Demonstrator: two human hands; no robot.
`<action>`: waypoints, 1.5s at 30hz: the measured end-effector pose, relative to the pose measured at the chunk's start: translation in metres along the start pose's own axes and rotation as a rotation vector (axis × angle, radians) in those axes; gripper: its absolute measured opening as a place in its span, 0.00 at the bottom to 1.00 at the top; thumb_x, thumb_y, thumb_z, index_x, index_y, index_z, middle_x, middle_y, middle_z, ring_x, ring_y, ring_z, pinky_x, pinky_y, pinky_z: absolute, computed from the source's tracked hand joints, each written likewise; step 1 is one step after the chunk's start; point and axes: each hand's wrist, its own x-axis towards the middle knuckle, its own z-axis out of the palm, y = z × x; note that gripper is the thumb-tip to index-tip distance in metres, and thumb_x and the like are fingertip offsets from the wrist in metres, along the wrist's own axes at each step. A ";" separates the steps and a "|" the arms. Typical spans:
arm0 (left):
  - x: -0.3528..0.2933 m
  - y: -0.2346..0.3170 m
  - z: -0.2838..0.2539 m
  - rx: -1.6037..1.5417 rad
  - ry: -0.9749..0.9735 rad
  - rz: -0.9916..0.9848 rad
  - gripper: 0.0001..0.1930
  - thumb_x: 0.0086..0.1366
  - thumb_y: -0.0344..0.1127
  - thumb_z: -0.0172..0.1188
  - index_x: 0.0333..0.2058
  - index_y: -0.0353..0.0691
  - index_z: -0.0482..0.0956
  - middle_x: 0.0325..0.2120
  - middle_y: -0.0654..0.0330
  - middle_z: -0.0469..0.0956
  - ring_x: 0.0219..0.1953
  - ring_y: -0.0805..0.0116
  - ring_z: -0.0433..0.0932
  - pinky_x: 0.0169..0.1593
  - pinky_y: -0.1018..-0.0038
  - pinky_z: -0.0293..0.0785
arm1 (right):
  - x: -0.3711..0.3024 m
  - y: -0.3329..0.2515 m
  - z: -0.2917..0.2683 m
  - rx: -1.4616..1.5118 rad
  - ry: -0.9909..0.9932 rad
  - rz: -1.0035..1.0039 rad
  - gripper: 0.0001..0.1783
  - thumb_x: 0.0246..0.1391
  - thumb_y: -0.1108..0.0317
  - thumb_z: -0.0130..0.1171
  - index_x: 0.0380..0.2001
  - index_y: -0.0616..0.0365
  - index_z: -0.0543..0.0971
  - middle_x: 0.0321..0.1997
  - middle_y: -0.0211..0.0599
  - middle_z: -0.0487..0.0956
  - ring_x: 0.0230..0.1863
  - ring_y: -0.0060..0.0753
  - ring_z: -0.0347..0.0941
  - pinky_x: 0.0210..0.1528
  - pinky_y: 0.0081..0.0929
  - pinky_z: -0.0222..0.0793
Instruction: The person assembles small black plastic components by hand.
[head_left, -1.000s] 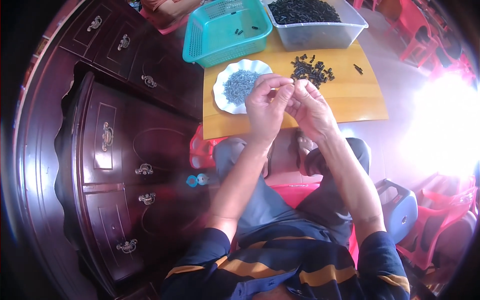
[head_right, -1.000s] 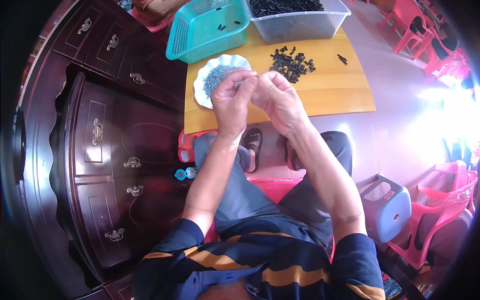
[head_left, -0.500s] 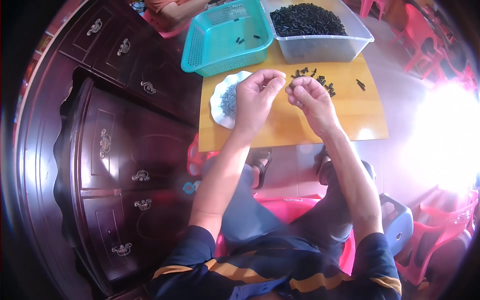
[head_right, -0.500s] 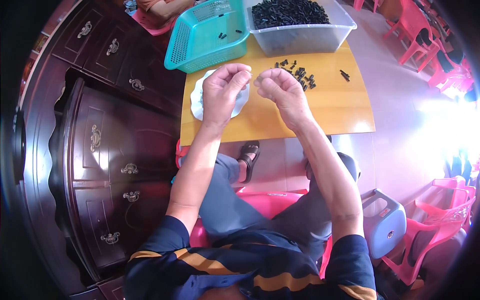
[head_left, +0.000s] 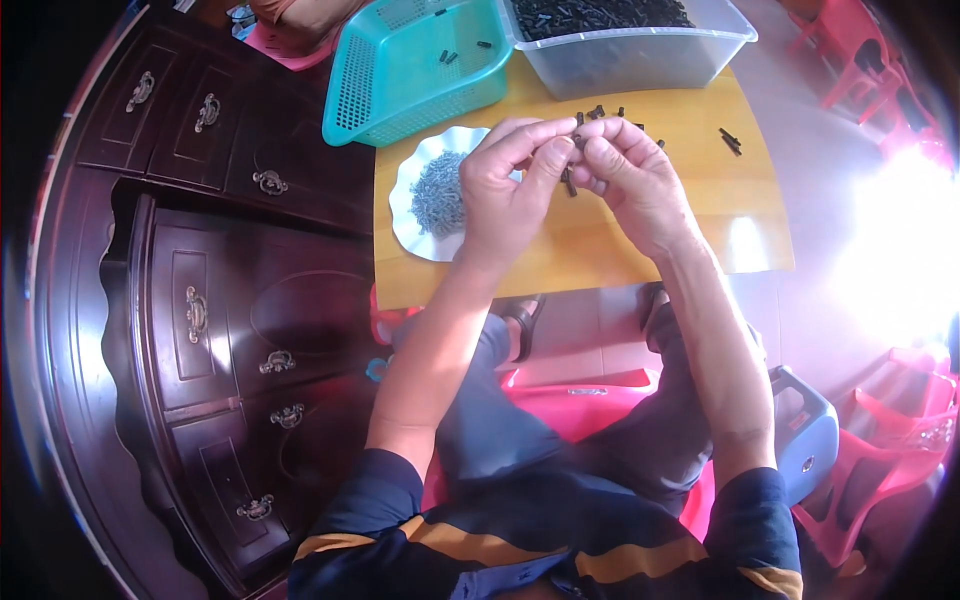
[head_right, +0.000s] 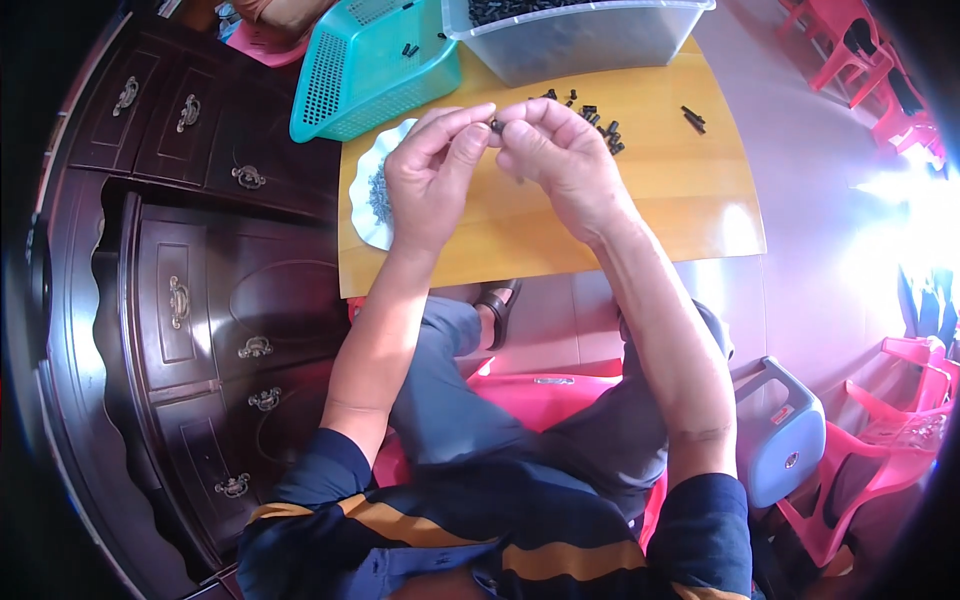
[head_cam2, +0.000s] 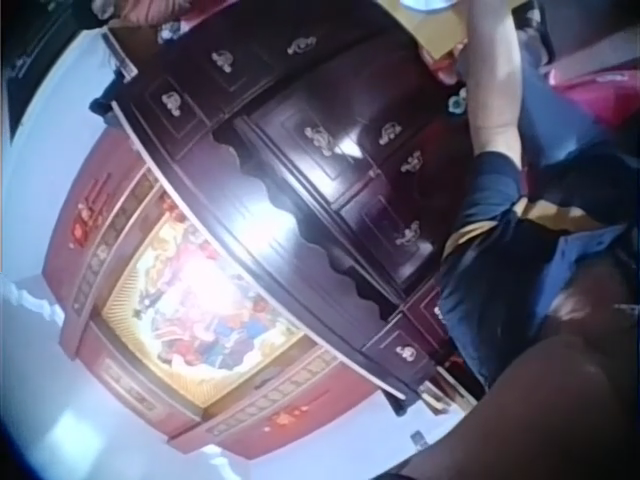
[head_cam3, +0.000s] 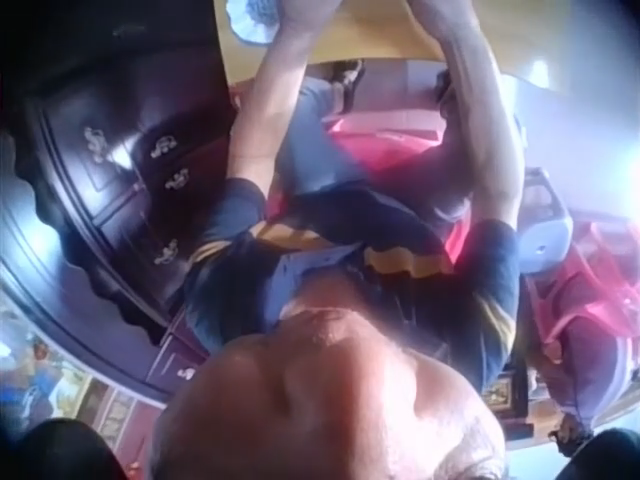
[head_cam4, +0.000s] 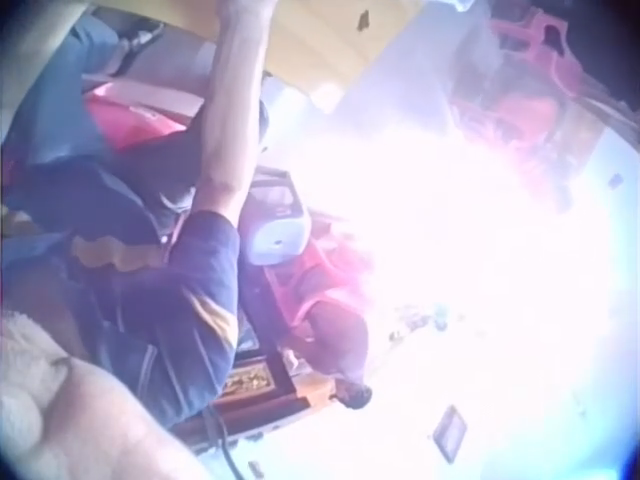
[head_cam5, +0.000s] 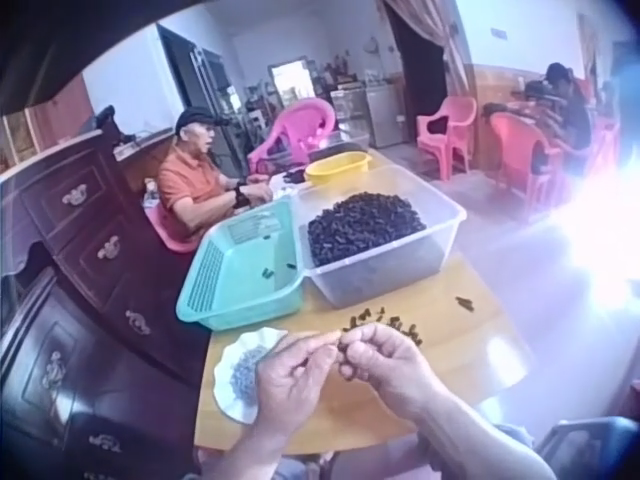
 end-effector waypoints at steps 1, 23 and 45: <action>0.000 0.000 0.000 0.115 -0.001 0.092 0.10 0.69 0.29 0.65 0.46 0.32 0.84 0.39 0.61 0.83 0.36 0.77 0.79 0.41 0.80 0.75 | -0.001 -0.003 -0.002 0.030 -0.039 -0.013 0.10 0.66 0.66 0.61 0.47 0.57 0.78 0.42 0.31 0.83 0.38 0.20 0.77 0.44 0.22 0.72; -0.001 -0.037 0.007 0.846 -0.408 0.203 0.06 0.59 0.29 0.62 0.35 0.43 0.86 0.34 0.58 0.83 0.41 0.53 0.80 0.46 0.59 0.76 | -0.011 -0.066 -0.079 0.243 0.135 -0.163 0.14 0.68 0.62 0.59 0.52 0.55 0.78 0.43 0.27 0.82 0.40 0.20 0.78 0.48 0.23 0.78; -0.004 -0.049 0.033 0.742 -0.476 0.267 0.06 0.56 0.33 0.67 0.33 0.43 0.87 0.32 0.61 0.80 0.39 0.56 0.76 0.46 0.62 0.75 | -0.010 -0.055 -0.071 0.199 0.167 -0.083 0.14 0.68 0.63 0.59 0.53 0.56 0.77 0.43 0.28 0.82 0.39 0.20 0.78 0.46 0.23 0.78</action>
